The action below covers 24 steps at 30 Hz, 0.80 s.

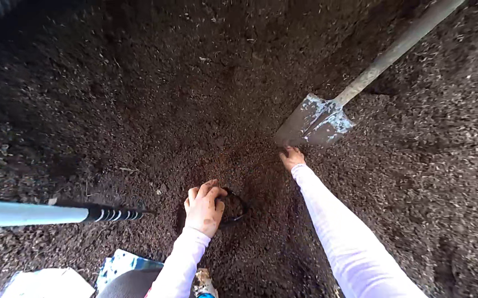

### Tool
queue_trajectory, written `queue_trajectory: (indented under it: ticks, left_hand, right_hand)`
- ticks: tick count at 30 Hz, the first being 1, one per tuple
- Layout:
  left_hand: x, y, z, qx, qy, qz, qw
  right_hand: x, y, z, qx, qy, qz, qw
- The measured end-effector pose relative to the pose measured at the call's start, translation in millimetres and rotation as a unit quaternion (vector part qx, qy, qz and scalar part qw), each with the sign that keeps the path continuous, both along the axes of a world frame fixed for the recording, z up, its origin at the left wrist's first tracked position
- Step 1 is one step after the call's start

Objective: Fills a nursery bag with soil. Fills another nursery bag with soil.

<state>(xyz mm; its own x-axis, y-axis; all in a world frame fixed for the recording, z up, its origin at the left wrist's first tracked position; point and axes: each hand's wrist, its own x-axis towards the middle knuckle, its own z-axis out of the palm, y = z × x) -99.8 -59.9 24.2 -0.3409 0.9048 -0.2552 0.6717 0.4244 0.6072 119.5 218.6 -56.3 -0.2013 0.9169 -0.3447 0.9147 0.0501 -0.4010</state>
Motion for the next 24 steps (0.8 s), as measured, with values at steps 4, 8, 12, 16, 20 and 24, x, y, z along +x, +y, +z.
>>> queue_trajectory:
  ticks: [4, 8, 12, 16, 20, 24]
  left_hand:
    - [-8, 9, -2, -0.009, -0.02, 0.019, 1.0]
    - [-18, 17, -2, 0.009, -0.022, 0.035, 0.999]
    - [-20, 16, 5, -0.018, -0.022, -0.027, 0.999]
    - [-18, 7, 7, -0.163, -0.054, -0.073, 0.982]
    - [-13, -3, -7, -0.21, -0.075, -0.074, 0.972]
    - [-10, -11, -16, -0.148, -0.151, -0.065, 0.975]
  right_hand:
    - [-1, 2, -47, -0.138, -0.051, 0.035, 0.988]
    - [-7, -45, -74, -0.209, -0.134, 0.081, 0.965]
    - [5, -52, -69, -0.233, -0.088, 0.071, 0.966]
    - [7, -73, -18, -0.296, 0.101, 0.036, 0.949]
    - [-21, -117, 70, -0.284, 0.208, 0.15, 0.924]
    - [-65, -162, 124, -0.215, 0.173, 0.302, 0.912]
